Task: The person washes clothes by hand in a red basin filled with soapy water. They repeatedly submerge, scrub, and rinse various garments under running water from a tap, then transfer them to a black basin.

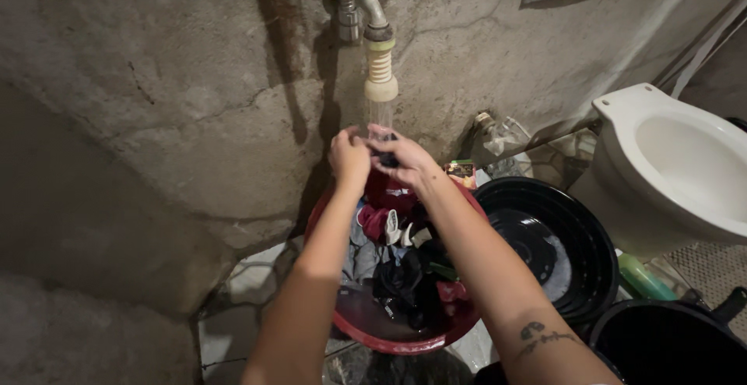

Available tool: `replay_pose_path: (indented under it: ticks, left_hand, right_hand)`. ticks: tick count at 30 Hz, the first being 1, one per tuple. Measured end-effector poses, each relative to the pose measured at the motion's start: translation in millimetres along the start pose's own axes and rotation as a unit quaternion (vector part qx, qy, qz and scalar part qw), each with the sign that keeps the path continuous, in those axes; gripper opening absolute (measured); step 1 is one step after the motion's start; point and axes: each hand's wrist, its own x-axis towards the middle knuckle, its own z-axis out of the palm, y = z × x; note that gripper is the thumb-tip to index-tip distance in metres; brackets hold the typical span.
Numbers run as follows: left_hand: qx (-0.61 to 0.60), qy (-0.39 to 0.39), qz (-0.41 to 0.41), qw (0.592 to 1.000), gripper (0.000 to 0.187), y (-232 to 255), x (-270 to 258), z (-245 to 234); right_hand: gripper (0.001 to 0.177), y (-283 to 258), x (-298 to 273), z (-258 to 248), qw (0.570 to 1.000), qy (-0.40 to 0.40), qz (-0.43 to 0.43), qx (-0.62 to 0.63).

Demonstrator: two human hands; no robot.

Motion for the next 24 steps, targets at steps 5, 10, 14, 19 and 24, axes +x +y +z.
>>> replay_pose_path:
  ticks: [5, 10, 14, 19, 24]
  left_hand:
    - [-0.341, -0.120, -0.321, 0.875, 0.031, -35, 8, 12]
    - [-0.417, -0.130, -0.358, 0.825, 0.037, -78, 10, 35]
    - [-0.406, -0.135, -0.370, 0.825, 0.041, -83, 8, 40]
    - [-0.383, -0.191, -0.314, 0.847, 0.037, -60, -18, 43]
    - [-0.149, -0.205, -0.221, 0.942, 0.025, -32, -41, 66]
  right_hand:
    - [0.045, 1, -3, 15, 0.995, 0.018, 0.013, 0.100]
    - [0.041, 9, -6, 40, 0.993, 0.112, 0.001, 0.025]
    - [0.032, 19, -5, 35, 0.987, 0.135, -0.080, -0.039]
    - [0.034, 30, -7, 3, 0.965, 0.140, -0.173, -0.137]
    - [0.037, -16, -53, -46, 0.911, 0.136, -0.151, -0.360]
